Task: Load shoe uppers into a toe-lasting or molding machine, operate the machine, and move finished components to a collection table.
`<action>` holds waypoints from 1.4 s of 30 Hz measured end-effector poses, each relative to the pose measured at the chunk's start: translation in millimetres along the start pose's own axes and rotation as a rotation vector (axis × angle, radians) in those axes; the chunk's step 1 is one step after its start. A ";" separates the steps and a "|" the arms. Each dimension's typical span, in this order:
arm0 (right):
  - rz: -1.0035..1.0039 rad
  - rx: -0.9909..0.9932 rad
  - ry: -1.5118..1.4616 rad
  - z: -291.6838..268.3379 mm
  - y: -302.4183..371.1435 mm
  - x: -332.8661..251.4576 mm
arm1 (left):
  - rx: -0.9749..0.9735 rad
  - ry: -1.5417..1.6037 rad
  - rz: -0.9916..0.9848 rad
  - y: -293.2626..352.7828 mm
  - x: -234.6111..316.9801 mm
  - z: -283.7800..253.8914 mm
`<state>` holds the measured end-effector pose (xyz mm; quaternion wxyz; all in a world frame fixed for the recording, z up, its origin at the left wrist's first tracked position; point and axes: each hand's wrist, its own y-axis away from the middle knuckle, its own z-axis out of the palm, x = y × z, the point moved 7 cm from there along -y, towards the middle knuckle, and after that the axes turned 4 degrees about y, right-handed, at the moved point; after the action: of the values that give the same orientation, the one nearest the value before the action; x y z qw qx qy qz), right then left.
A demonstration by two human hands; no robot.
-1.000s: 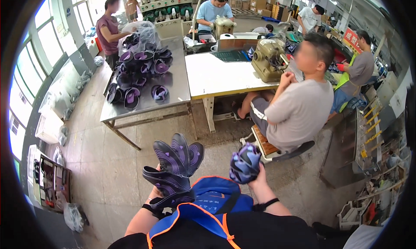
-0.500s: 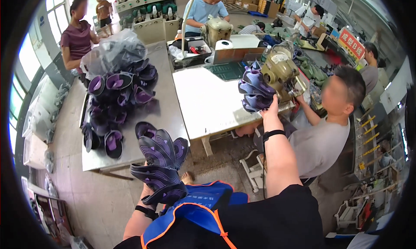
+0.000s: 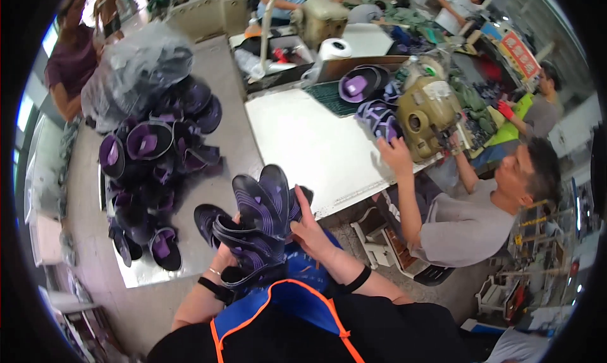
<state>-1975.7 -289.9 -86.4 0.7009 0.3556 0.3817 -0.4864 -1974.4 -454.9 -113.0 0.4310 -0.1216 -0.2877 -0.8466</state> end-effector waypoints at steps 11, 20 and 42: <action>0.003 0.061 0.451 9.7 -60.9 -32.5 | 0.178 0.001 0.218 -65.5 27.4 -9.3; 0.241 0.236 -0.524 -131.2 -94.8 -30.8 | 0.329 -0.120 -0.107 -161.2 9.2 76.9; -0.725 1.475 1.386 -455.1 -416.8 -479.1 | 0.864 -0.040 -0.127 -124.9 34.1 -13.7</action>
<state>-2571.9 188.4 75.3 -0.2419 0.7546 0.3909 -0.4682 -2094.2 -427.7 -156.3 0.3839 0.0713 -0.6307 -0.6706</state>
